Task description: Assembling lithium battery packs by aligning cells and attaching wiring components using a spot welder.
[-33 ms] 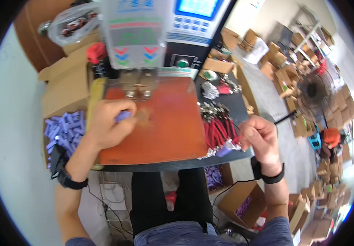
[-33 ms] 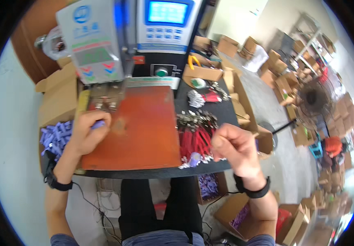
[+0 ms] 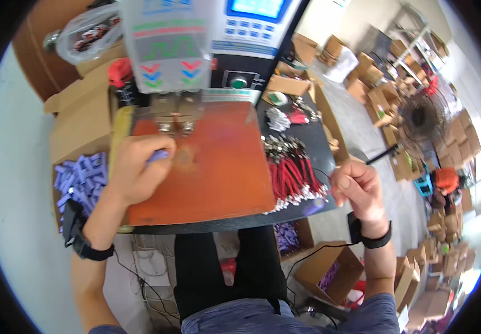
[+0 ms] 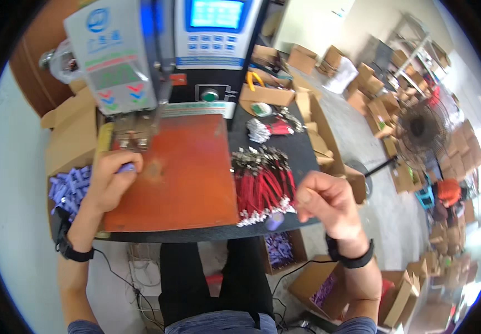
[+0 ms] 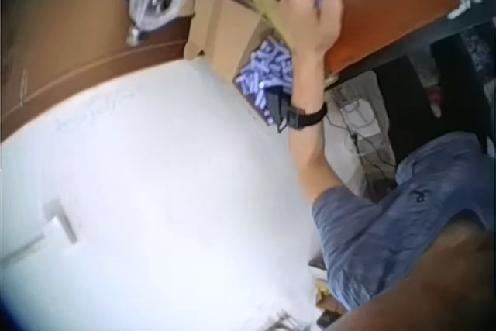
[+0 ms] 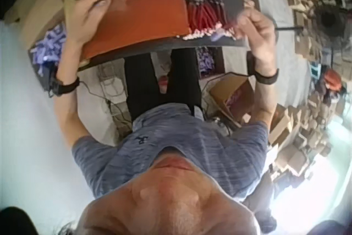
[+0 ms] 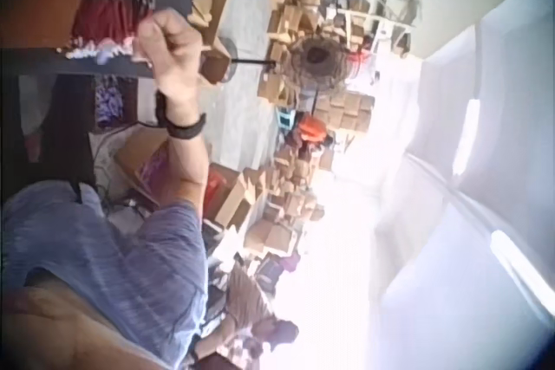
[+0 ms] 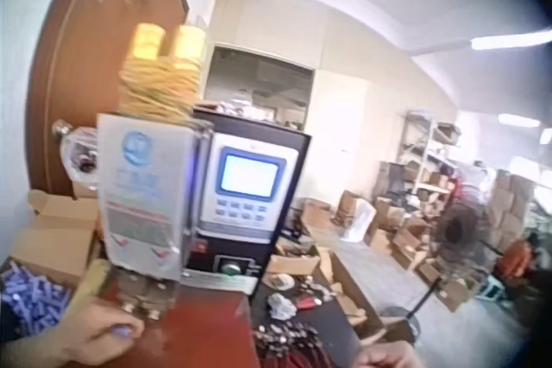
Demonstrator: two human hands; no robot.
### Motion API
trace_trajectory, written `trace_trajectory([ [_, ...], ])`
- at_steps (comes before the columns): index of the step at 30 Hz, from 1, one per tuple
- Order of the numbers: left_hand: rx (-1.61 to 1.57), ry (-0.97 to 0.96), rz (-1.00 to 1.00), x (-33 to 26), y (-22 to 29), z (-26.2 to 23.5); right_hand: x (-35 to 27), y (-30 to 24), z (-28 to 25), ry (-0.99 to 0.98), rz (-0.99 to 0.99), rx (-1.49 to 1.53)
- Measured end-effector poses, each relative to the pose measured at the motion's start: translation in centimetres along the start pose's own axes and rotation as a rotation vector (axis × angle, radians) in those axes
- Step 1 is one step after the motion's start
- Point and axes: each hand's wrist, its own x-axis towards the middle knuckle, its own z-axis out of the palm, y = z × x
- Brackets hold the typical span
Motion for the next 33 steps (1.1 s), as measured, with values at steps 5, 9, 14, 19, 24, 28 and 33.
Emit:
trace_trajectory([
  [5,-0.013,0.03,-0.057,0.7,0.8,0.2,-5.4,2.7,-8.1,-0.277,0.434,-0.255],
  [9,-0.182,0.018,-0.136,0.3,0.2,0.5,-4.9,7.4,-8.4,-0.229,-0.024,-0.922],
  [14,-0.322,0.105,-0.154,0.0,0.0,0.9,1.1,13.4,-7.1,0.174,0.302,-0.729],
  [19,-0.247,0.18,-0.095,0.2,-0.4,0.5,3.6,13.8,-7.2,0.107,0.412,-0.905],
  [24,-0.21,0.194,-0.128,0.0,-0.5,0.4,4.4,12.2,-8.0,0.052,0.438,-0.583],
  [28,-0.183,0.148,-0.147,-0.1,-0.8,0.3,4.5,11.4,-8.4,0.091,0.562,-0.223],
  [33,-0.199,0.164,-0.085,0.1,-0.7,0.9,4.5,12.2,-8.9,0.105,0.536,-0.221],
])
